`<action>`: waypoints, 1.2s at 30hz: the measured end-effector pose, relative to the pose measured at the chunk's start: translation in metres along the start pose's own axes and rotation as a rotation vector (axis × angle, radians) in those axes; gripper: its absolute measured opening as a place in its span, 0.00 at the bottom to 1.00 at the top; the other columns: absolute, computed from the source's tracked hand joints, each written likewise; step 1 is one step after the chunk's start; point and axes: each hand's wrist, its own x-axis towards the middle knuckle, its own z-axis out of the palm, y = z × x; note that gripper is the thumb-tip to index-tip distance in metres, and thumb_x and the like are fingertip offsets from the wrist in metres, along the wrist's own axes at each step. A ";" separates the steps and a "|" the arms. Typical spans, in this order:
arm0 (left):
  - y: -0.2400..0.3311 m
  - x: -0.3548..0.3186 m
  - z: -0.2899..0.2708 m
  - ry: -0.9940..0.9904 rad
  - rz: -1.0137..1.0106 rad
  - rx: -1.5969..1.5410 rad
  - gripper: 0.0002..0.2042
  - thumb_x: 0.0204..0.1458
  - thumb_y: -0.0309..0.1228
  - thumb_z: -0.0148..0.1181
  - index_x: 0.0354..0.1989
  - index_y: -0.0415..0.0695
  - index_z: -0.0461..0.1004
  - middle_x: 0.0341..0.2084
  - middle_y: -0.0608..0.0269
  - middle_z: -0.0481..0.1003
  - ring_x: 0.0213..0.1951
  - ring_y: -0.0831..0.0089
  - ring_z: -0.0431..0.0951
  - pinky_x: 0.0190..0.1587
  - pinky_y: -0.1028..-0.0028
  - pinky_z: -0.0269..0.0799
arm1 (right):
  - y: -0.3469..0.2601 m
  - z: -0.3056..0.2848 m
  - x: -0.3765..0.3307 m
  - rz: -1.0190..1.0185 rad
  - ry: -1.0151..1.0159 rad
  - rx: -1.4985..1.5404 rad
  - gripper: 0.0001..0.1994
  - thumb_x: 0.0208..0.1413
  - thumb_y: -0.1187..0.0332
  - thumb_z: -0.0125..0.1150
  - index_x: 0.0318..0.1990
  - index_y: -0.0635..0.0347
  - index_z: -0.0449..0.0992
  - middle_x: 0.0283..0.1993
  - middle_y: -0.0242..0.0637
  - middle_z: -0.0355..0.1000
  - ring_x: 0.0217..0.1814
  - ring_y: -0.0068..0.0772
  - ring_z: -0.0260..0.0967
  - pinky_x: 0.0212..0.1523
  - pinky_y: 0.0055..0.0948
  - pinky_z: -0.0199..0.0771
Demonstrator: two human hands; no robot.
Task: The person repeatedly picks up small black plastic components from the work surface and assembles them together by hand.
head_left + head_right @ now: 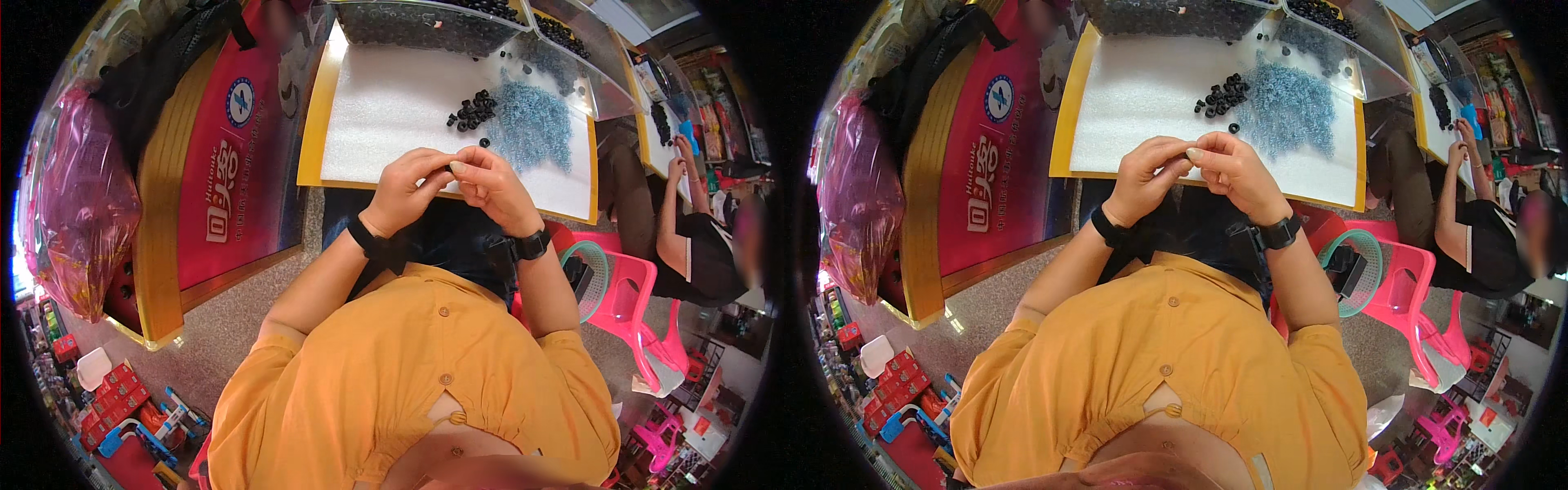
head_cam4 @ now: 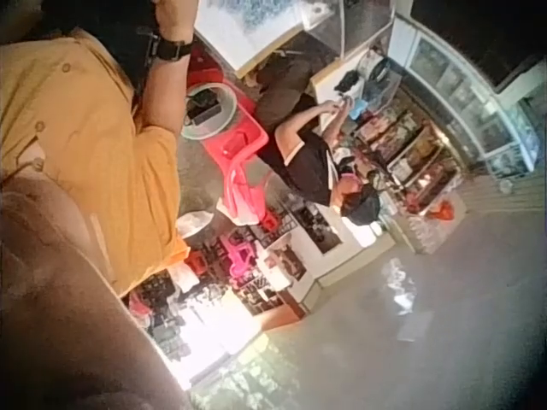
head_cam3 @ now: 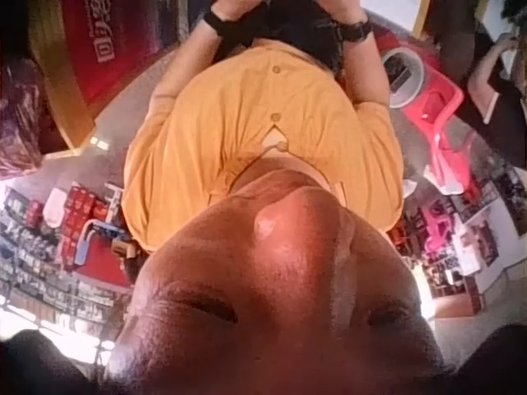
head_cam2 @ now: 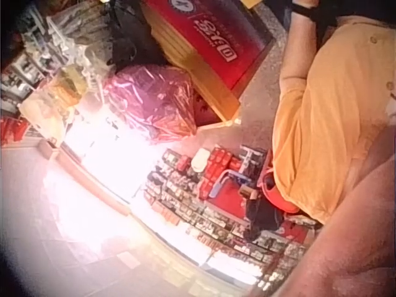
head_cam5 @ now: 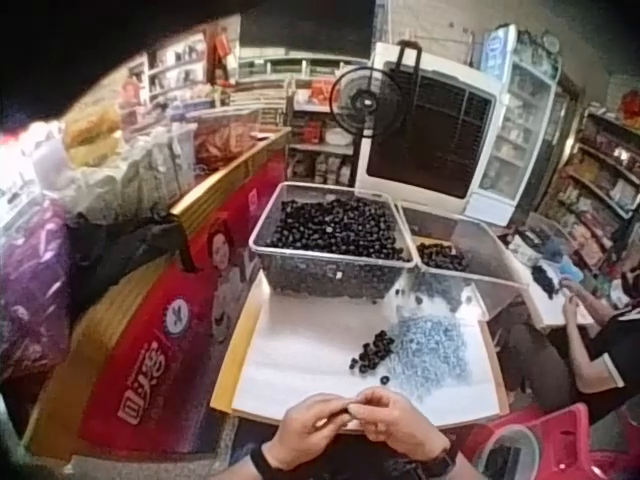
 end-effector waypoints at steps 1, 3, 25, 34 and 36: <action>0.000 0.000 -0.001 -0.004 -0.028 -0.037 0.11 0.50 0.23 0.64 0.43 0.40 0.78 0.36 0.54 0.78 0.36 0.62 0.79 0.38 0.71 0.74 | -0.001 -0.001 0.002 0.001 -0.002 -0.003 0.05 0.59 0.69 0.62 0.38 0.57 0.72 0.24 0.19 0.61 0.22 0.09 0.50 0.20 0.14 0.45; 0.000 0.001 -0.003 0.026 -0.087 -0.054 0.11 0.51 0.23 0.63 0.44 0.40 0.78 0.36 0.55 0.78 0.36 0.64 0.79 0.38 0.71 0.74 | -0.005 -0.008 0.011 -0.060 0.042 -0.186 0.10 0.58 0.63 0.63 0.37 0.61 0.76 0.28 0.25 0.68 0.24 0.12 0.57 0.22 0.16 0.56; -0.012 0.004 -0.008 0.110 -0.392 -0.330 0.12 0.55 0.24 0.61 0.47 0.36 0.77 0.35 0.60 0.76 0.33 0.77 0.78 0.36 0.79 0.75 | -0.014 -0.003 0.007 -0.203 0.089 -0.398 0.08 0.59 0.73 0.54 0.43 0.64 0.75 0.37 0.33 0.75 0.29 0.16 0.65 0.28 0.17 0.63; 0.012 0.004 -0.011 0.044 -0.409 -0.495 0.13 0.59 0.25 0.58 0.52 0.37 0.75 0.37 0.64 0.78 0.34 0.80 0.77 0.39 0.79 0.75 | 0.017 -0.008 -0.009 -0.155 -0.175 0.314 0.13 0.61 0.71 0.55 0.51 0.67 0.73 0.40 0.37 0.73 0.33 0.20 0.67 0.30 0.17 0.66; 0.013 0.003 -0.011 0.044 -0.403 -0.480 0.13 0.59 0.25 0.58 0.51 0.37 0.75 0.36 0.64 0.78 0.34 0.80 0.77 0.39 0.79 0.75 | 0.021 -0.004 -0.009 -0.156 -0.168 0.353 0.13 0.62 0.71 0.55 0.52 0.68 0.72 0.41 0.38 0.73 0.33 0.21 0.67 0.30 0.17 0.67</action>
